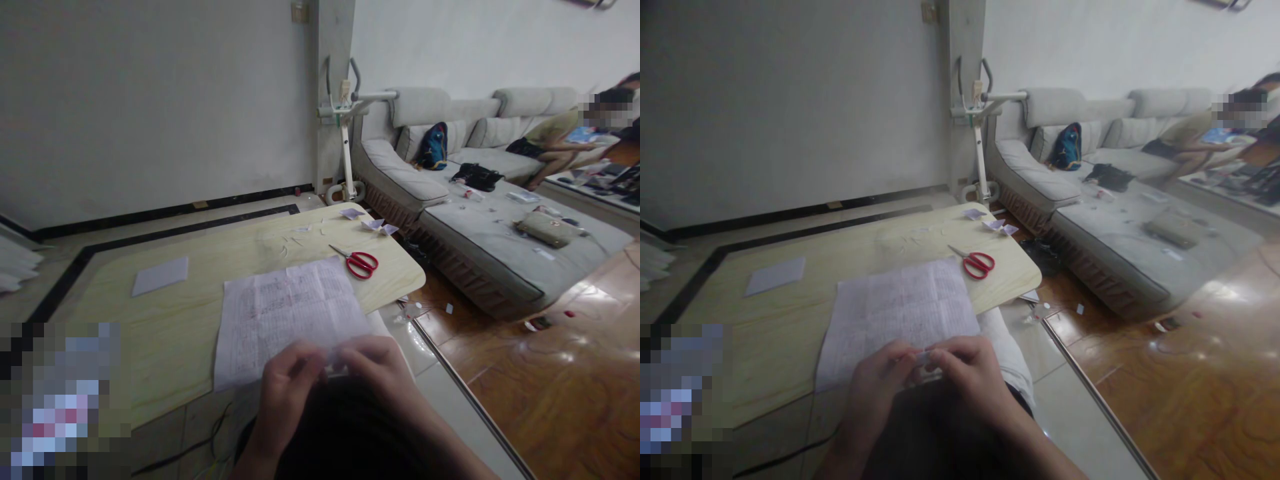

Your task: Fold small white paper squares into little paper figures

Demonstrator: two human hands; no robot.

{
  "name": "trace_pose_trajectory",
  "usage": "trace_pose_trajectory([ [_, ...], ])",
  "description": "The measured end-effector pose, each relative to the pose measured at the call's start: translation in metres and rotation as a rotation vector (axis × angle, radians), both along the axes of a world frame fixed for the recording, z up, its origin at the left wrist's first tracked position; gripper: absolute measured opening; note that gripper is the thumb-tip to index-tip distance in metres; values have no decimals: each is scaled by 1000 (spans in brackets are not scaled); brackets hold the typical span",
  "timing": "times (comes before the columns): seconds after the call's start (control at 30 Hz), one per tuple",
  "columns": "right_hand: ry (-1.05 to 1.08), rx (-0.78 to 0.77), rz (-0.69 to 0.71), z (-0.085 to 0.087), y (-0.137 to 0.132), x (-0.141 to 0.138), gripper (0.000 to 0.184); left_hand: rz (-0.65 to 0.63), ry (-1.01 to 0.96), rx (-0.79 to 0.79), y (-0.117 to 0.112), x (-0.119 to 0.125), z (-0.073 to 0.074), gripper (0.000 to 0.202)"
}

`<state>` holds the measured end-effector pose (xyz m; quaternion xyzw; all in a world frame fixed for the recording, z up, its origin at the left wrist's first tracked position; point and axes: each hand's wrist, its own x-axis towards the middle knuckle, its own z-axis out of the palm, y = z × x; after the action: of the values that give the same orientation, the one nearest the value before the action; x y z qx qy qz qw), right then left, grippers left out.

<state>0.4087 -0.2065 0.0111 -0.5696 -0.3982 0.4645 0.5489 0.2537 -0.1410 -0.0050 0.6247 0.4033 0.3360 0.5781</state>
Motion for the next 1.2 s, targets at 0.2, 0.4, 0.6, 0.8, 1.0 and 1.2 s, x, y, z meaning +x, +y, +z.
trace_pose_trajectory([
  [0.2,35,31,-95,-8,3,-1,18,27,1,-155,4,1,-5,21],
  [0.4,-48,28,-84,-15,4,-3,9,46,-26,-59,-1,3,-2,26],
  [0.6,-20,55,8,-13,8,-2,16,78,-6,17,-6,4,-3,30],
  [0.8,-38,89,-3,-17,7,-2,18,84,-46,30,-5,2,-9,25],
  [1.0,-119,118,-4,-14,4,-2,14,86,-106,-94,-3,1,-4,23],
  [1.2,-240,216,-12,-11,-1,-2,12,0,-121,-152,0,1,-7,29],
])
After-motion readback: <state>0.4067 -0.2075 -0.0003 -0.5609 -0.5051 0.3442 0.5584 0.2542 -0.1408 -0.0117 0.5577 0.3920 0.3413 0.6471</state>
